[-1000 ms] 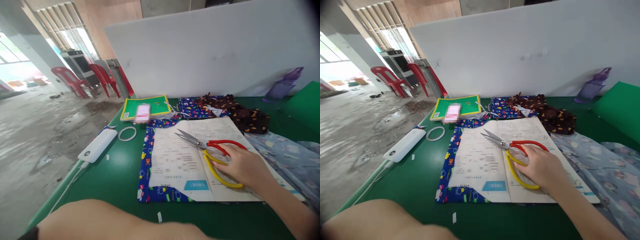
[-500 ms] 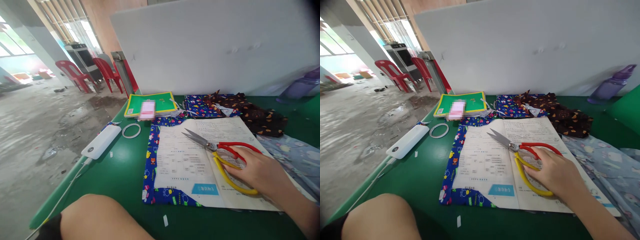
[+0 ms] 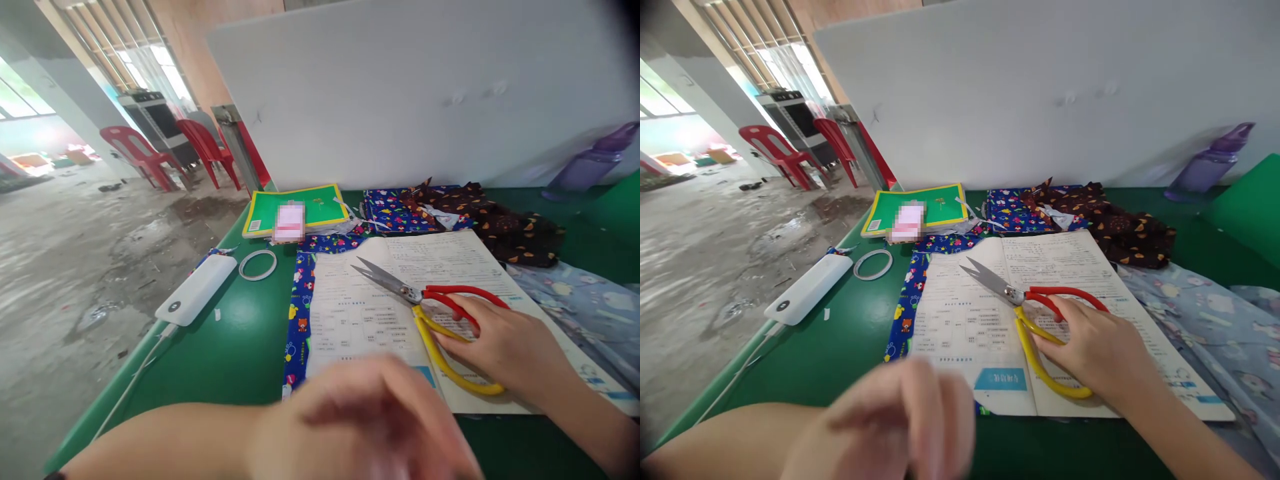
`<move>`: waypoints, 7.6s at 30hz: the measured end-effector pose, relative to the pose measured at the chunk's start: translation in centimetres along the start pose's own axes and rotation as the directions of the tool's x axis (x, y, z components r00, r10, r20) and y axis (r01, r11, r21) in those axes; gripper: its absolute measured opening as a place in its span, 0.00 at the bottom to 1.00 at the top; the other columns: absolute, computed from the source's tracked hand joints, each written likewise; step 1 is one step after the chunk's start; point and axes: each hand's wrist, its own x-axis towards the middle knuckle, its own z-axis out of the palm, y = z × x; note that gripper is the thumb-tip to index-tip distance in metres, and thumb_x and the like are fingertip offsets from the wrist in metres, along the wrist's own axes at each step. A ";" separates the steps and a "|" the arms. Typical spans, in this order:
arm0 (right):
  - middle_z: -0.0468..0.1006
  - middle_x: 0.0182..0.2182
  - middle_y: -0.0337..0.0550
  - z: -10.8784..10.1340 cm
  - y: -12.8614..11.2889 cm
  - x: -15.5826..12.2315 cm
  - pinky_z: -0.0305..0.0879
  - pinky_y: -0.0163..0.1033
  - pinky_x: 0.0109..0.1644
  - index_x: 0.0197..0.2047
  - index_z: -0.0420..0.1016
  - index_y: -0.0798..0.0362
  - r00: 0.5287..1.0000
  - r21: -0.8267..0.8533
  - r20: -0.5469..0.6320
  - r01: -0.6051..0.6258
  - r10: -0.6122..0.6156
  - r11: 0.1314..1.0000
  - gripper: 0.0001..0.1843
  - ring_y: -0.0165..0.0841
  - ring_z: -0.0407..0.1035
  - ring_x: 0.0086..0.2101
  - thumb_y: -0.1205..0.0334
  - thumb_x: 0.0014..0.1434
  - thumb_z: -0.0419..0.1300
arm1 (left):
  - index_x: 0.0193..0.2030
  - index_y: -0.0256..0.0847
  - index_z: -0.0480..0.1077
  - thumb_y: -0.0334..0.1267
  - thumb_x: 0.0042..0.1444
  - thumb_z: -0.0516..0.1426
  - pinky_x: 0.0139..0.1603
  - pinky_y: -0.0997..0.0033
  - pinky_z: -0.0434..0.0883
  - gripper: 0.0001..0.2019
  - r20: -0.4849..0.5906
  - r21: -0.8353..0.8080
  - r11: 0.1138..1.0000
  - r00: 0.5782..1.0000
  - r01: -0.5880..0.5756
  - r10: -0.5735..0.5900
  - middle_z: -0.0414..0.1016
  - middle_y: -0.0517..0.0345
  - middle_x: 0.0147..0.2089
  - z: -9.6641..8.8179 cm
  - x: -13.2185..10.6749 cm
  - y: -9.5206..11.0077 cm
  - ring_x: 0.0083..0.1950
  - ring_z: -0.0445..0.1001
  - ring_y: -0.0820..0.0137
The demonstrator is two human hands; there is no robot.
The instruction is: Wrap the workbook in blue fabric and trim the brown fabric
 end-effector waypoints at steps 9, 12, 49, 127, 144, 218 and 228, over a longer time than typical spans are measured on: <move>0.77 0.22 0.44 -4.0 -5.3 1.1 0.53 0.38 0.22 0.42 0.73 0.53 0.952 0.160 0.307 -0.064 0.012 0.985 0.31 0.38 0.70 0.21 0.34 0.56 0.48 | 0.47 0.35 0.68 0.46 0.53 0.57 0.58 0.46 0.56 0.19 -0.744 0.632 0.443 0.658 0.636 0.116 0.73 0.46 0.41 -15.9 1.5 -3.8 0.55 0.66 0.49; 0.76 0.23 0.47 -5.2 -7.2 2.2 0.49 0.39 0.22 0.38 0.73 0.55 0.907 0.163 0.420 -0.049 -0.024 0.985 0.32 0.40 0.70 0.22 0.35 0.57 0.45 | 0.53 0.35 0.67 0.47 0.56 0.55 0.54 0.49 0.61 0.22 -0.785 0.546 0.511 0.619 0.664 0.034 0.76 0.51 0.36 -17.5 1.2 -4.4 0.47 0.72 0.52; 0.77 0.21 0.49 -5.5 -14.0 3.0 0.57 0.40 0.19 0.33 0.72 0.57 0.920 0.200 0.392 -0.083 -0.002 0.976 0.21 0.43 0.73 0.20 0.48 0.57 0.50 | 0.39 0.38 0.72 0.30 0.54 0.58 0.28 0.64 0.76 0.06 -0.743 -0.493 0.829 0.368 0.264 -0.559 0.79 0.54 0.27 -13.0 3.2 -3.9 0.23 0.77 0.64; 0.75 0.23 0.46 -6.6 -18.2 3.8 0.58 0.38 0.23 0.36 0.68 0.56 0.753 0.314 0.645 -0.421 0.134 0.851 0.20 0.40 0.72 0.24 0.44 0.56 0.55 | 0.41 0.38 0.73 0.34 0.54 0.58 0.28 0.71 0.75 0.07 -0.784 -0.445 0.840 0.317 0.310 -0.533 0.79 0.57 0.27 -12.1 3.4 -3.8 0.22 0.76 0.69; 0.77 0.33 0.45 -5.7 -12.7 1.9 0.69 0.39 0.28 0.50 0.64 0.53 0.852 0.545 0.433 -0.507 0.293 0.668 0.20 0.38 0.74 0.31 0.50 0.60 0.54 | 0.44 0.40 0.74 0.35 0.53 0.60 0.32 0.69 0.76 0.11 -0.787 -0.449 0.847 0.323 0.284 -0.526 0.80 0.55 0.31 -12.4 3.2 -4.0 0.26 0.78 0.68; 0.74 0.16 0.39 -8.7 -16.9 -1.0 0.57 0.37 0.16 0.32 0.68 0.54 0.865 0.290 0.492 -0.270 0.099 0.918 0.15 0.36 0.69 0.14 0.49 0.51 0.57 | 0.46 0.43 0.74 0.36 0.56 0.58 0.33 0.71 0.76 0.11 -0.815 -0.438 0.837 0.246 0.329 -0.524 0.81 0.56 0.34 -9.6 1.4 -3.9 0.32 0.79 0.65; 0.75 0.18 0.41 -8.0 -18.0 0.0 0.59 0.37 0.19 0.33 0.69 0.55 0.867 0.272 0.478 -0.300 0.142 0.914 0.17 0.37 0.71 0.17 0.48 0.50 0.58 | 0.46 0.43 0.74 0.41 0.52 0.61 0.33 0.72 0.74 0.14 -0.814 -0.399 0.849 0.292 0.346 -0.502 0.80 0.59 0.31 -9.6 1.3 -4.1 0.31 0.78 0.67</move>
